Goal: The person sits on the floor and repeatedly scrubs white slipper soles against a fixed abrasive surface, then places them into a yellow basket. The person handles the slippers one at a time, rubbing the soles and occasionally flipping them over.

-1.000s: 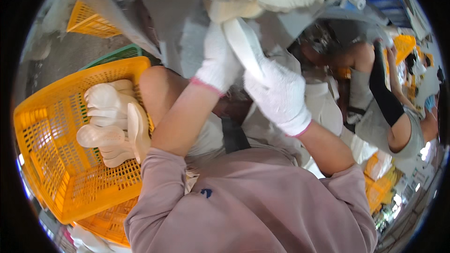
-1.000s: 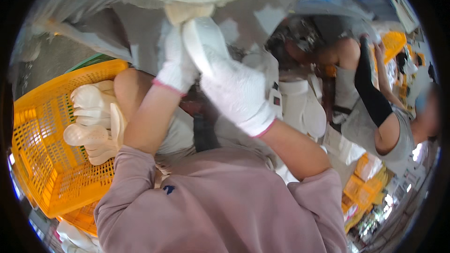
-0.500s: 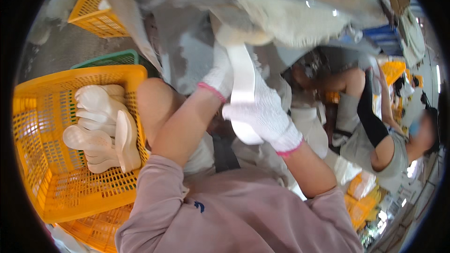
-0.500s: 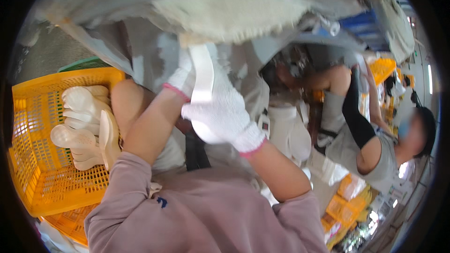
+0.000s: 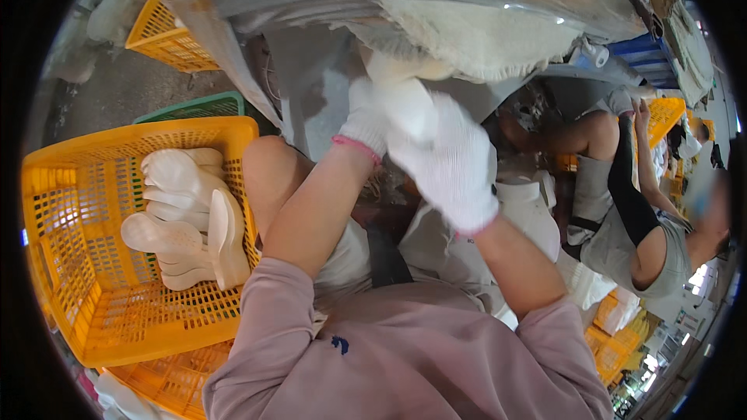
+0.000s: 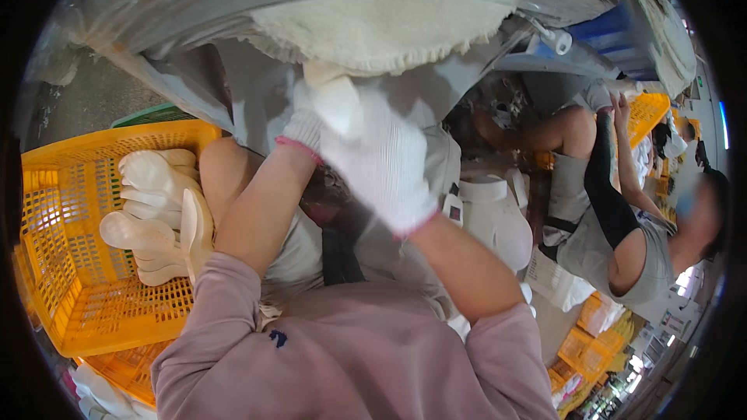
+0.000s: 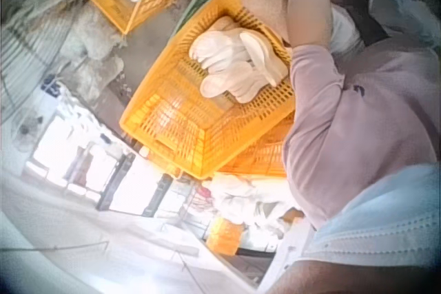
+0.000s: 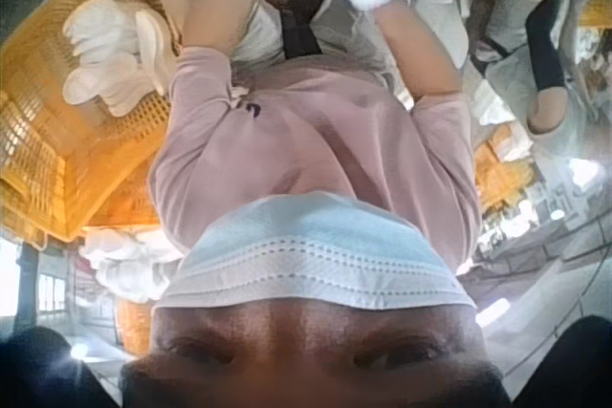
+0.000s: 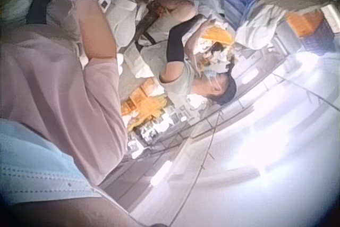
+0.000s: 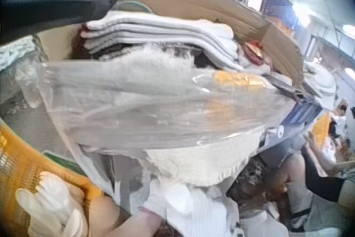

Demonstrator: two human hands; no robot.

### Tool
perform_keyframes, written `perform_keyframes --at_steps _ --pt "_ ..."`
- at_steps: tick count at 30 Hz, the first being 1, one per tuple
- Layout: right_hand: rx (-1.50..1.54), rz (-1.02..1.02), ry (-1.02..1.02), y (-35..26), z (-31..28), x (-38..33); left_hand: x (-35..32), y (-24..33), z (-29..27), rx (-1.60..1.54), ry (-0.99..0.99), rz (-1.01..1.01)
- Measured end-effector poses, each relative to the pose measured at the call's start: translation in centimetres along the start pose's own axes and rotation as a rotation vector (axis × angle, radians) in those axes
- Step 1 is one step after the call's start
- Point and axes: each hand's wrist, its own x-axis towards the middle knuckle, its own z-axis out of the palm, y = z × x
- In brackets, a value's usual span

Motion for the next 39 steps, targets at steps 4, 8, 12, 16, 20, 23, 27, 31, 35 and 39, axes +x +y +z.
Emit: perform_keyframes --at_steps 4,8,12,16,20,23,27,31,35,39 --pt "0.042 -0.018 0.061 -0.2 -0.1 -0.4 -0.6 0.5 1.0 0.049 0.109 -0.133" --pt "0.001 0.087 0.165 0.1 1.0 1.2 -2.1 -2.1 2.3 0.798 0.172 0.577" --pt "0.231 0.204 -0.06 0.3 1.2 2.3 -2.8 -3.3 2.2 0.424 0.135 0.56" --pt "-0.166 0.01 -0.247 0.0 -1.9 -3.0 -1.5 -3.1 0.0 0.316 -0.059 0.104" --pt "-0.348 -0.07 -0.304 0.4 -1.1 -1.1 1.6 -1.6 -1.4 0.129 0.131 0.188" --pt "-0.369 -0.393 -0.193 1.4 -0.3 1.7 2.9 -0.3 -1.6 0.287 0.085 0.292" --pt "-0.242 -0.16 -0.196 0.3 -0.3 1.1 1.9 -0.5 -1.9 0.493 0.17 0.382" --pt "-0.023 0.027 -0.239 -1.3 -2.1 -1.9 0.3 -2.4 -1.8 0.737 0.313 0.208" --pt "-0.092 0.109 -0.191 -1.4 -2.1 -2.9 0.3 -3.3 -1.3 0.363 0.003 0.245" --pt "-0.281 -0.047 -0.311 -2.2 -2.8 -1.8 -0.9 -3.5 0.0 0.647 0.193 0.501"
